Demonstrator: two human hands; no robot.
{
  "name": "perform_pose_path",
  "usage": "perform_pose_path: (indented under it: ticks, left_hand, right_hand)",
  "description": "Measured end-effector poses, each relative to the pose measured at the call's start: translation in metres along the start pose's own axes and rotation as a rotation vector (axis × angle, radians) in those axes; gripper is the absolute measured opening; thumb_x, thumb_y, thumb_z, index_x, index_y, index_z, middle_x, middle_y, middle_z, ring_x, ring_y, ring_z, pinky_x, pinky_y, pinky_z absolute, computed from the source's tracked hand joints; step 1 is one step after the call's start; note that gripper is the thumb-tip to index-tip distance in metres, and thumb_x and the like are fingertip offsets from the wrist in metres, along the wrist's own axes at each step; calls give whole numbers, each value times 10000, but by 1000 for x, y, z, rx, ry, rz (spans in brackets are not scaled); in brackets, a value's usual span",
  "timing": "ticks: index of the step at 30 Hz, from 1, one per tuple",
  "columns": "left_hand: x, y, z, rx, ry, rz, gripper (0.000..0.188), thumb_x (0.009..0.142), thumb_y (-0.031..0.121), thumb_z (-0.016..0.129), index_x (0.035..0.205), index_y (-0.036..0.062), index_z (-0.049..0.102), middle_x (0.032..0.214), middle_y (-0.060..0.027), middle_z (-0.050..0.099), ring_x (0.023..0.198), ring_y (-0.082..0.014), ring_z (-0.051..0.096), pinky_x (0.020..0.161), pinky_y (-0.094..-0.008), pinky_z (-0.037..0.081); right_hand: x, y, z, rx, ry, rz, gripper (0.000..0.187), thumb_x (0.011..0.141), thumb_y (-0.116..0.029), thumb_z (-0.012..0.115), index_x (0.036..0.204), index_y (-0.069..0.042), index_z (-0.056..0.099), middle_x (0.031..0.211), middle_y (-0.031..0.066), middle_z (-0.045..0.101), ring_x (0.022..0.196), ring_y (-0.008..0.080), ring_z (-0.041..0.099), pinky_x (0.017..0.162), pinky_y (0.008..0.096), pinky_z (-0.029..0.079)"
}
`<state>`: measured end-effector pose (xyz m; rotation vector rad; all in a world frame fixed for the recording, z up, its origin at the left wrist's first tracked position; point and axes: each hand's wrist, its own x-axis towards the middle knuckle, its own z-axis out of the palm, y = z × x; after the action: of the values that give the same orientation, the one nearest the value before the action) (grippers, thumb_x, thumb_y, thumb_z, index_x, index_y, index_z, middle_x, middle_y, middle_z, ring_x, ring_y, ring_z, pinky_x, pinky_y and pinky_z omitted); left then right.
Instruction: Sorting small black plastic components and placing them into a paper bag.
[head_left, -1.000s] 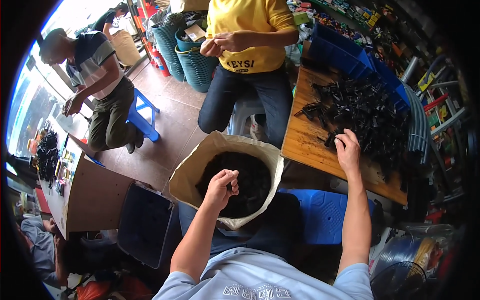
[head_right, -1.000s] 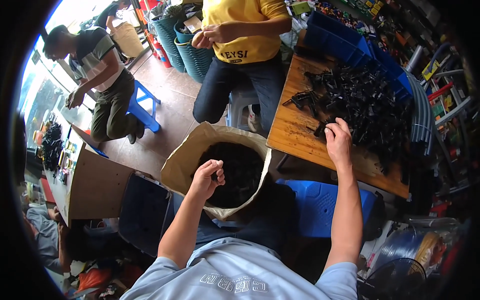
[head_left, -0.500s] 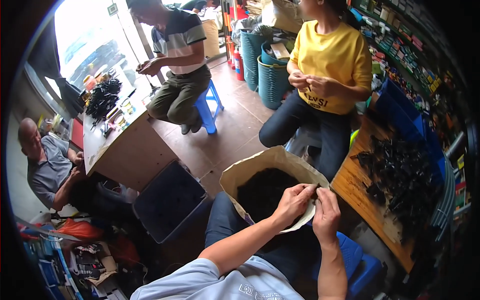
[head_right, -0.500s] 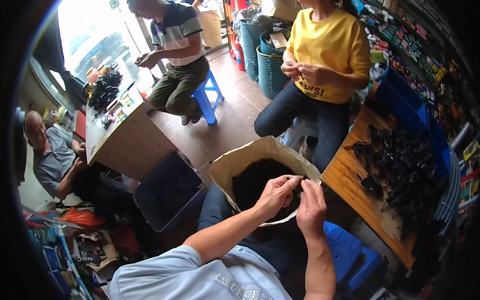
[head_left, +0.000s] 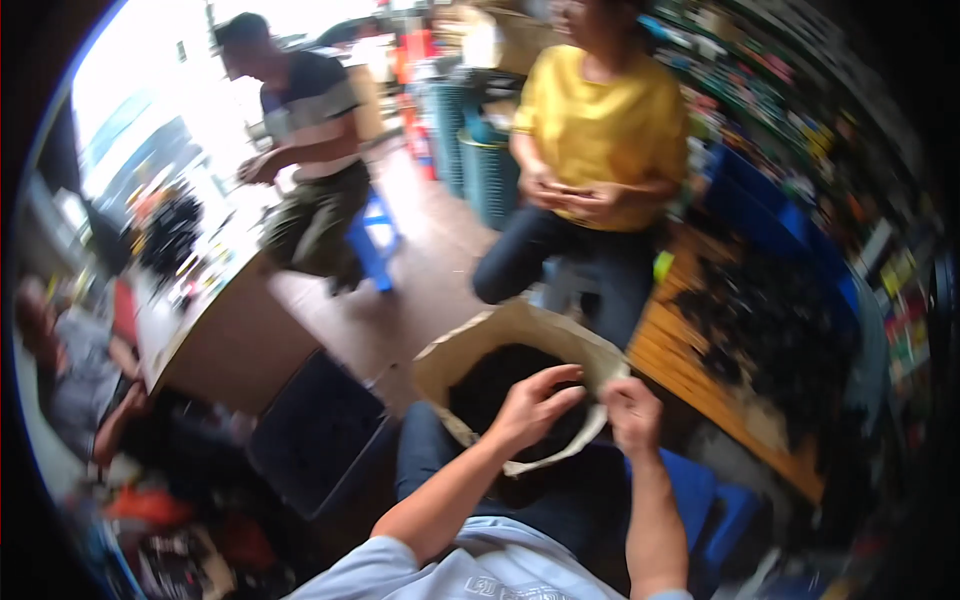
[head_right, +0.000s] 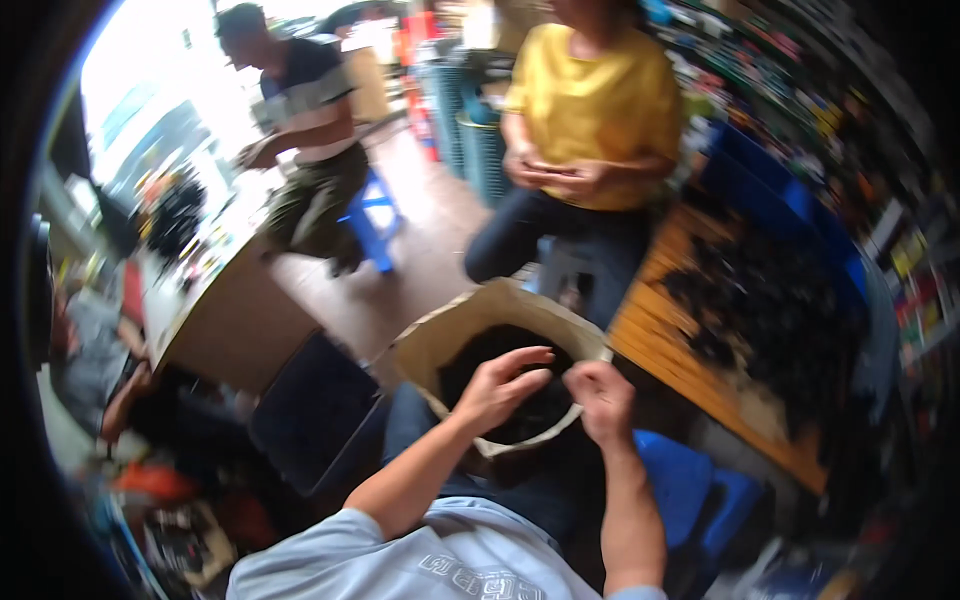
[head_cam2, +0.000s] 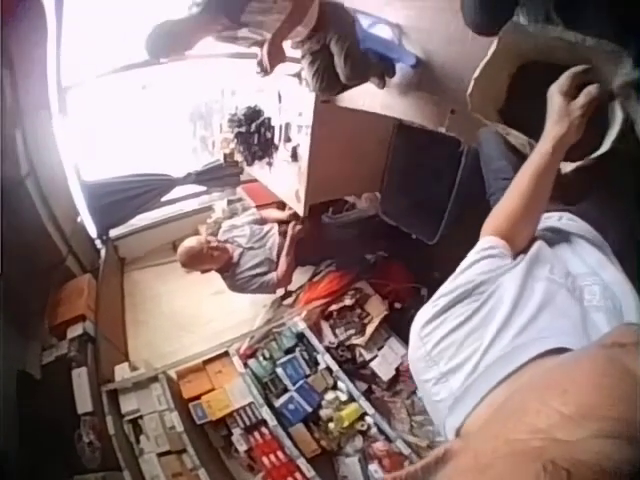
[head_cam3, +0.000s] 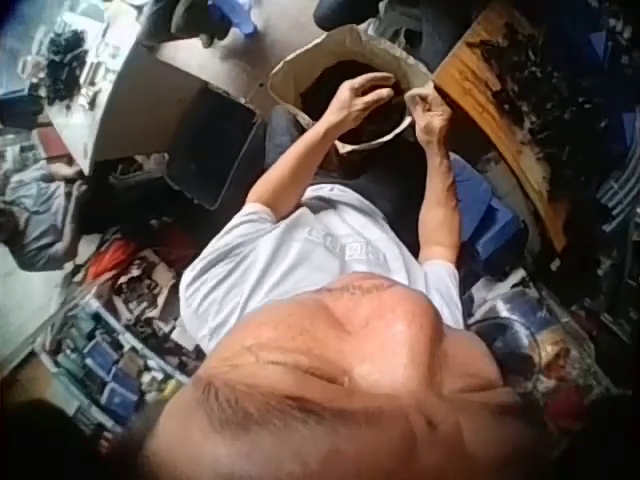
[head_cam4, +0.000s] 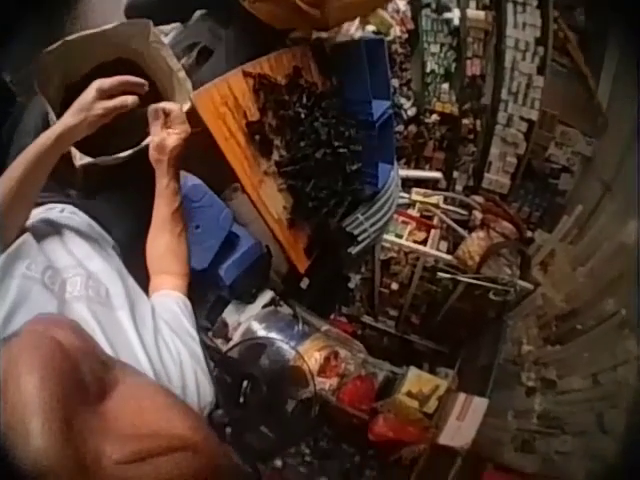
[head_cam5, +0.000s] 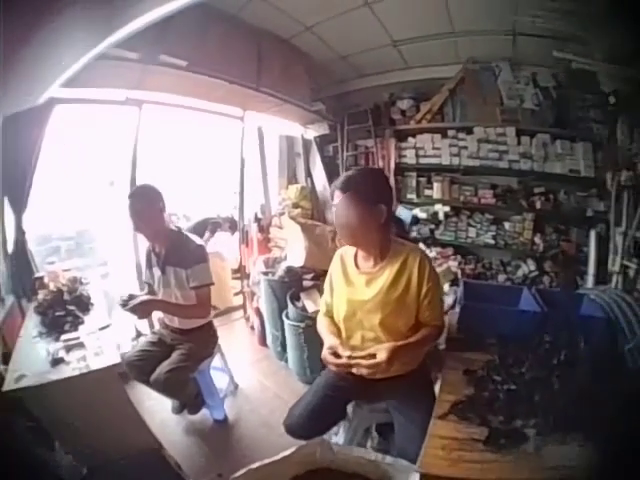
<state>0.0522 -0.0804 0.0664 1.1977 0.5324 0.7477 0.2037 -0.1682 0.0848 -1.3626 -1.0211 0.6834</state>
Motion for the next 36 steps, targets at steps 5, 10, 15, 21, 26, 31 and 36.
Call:
perform_pose_path:
  ticks: [5, 10, 15, 21, 26, 31, 36]
  left_hand:
    - [-6, 8, 1, 356, 9, 174, 172, 918, 71, 601, 1063, -11, 642, 888, -73, 676, 823, -126, 629, 743, -261, 504]
    - [-6, -1, -3, 254, 63, 77, 100, 924, 46, 569, 951, -26, 635, 788, -89, 658, 763, -120, 643, 674, -263, 513]
    - [-7, -10, 9, 456, 156, 260, 49, 887, 33, 591, 859, -5, 604, 731, -87, 597, 669, -139, 614, 615, -270, 500]
    - [-6, -13, -2, 722, 35, 460, 214, 794, 74, 664, 1002, 28, 646, 938, -125, 631, 865, -313, 624, 735, -392, 521]
    - [-2, -12, -15, 805, 146, 474, 288, 810, 66, 633, 1093, 20, 612, 916, -159, 648, 862, -320, 642, 734, -391, 525]
    - [5, -9, -32, -234, -6, -94, 355, 951, 147, 539, 1260, -26, 536, 746, 6, 525, 609, -49, 435, 527, -201, 383]
    - [-2, -5, -25, -159, -272, -153, 300, 944, 246, 570, 1124, 10, 615, 693, 7, 517, 578, -58, 446, 504, -224, 373]
  right_hand:
    - [7, 9, 27, 195, -57, 210, 136, 915, -173, 644, 884, -41, 631, 712, -2, 595, 599, 49, 509, 513, 198, 406]
    - [2, 11, 29, 295, -133, 241, 121, 925, -132, 580, 946, -21, 622, 753, 34, 617, 649, 80, 579, 584, 223, 501]
    - [-1, 26, 27, 255, -47, 38, 95, 874, -89, 566, 903, -24, 629, 665, 8, 555, 539, 69, 476, 483, 222, 394]
    - [9, 28, 17, 136, -52, 159, 27, 831, -21, 553, 839, -19, 578, 667, -29, 496, 543, 31, 401, 491, 193, 306]
    - [17, 22, 40, -49, -95, 48, 223, 864, -49, 540, 1081, -6, 506, 837, 16, 536, 677, 60, 476, 622, 199, 399]
    - [-1, 24, 26, -84, -323, 77, 191, 899, -65, 595, 1071, 4, 550, 775, 17, 552, 695, 96, 537, 690, 226, 452]
    - [-1, 29, 20, 36, -110, 51, 188, 906, -199, 661, 887, -29, 583, 689, -7, 554, 560, 54, 485, 522, 197, 393]
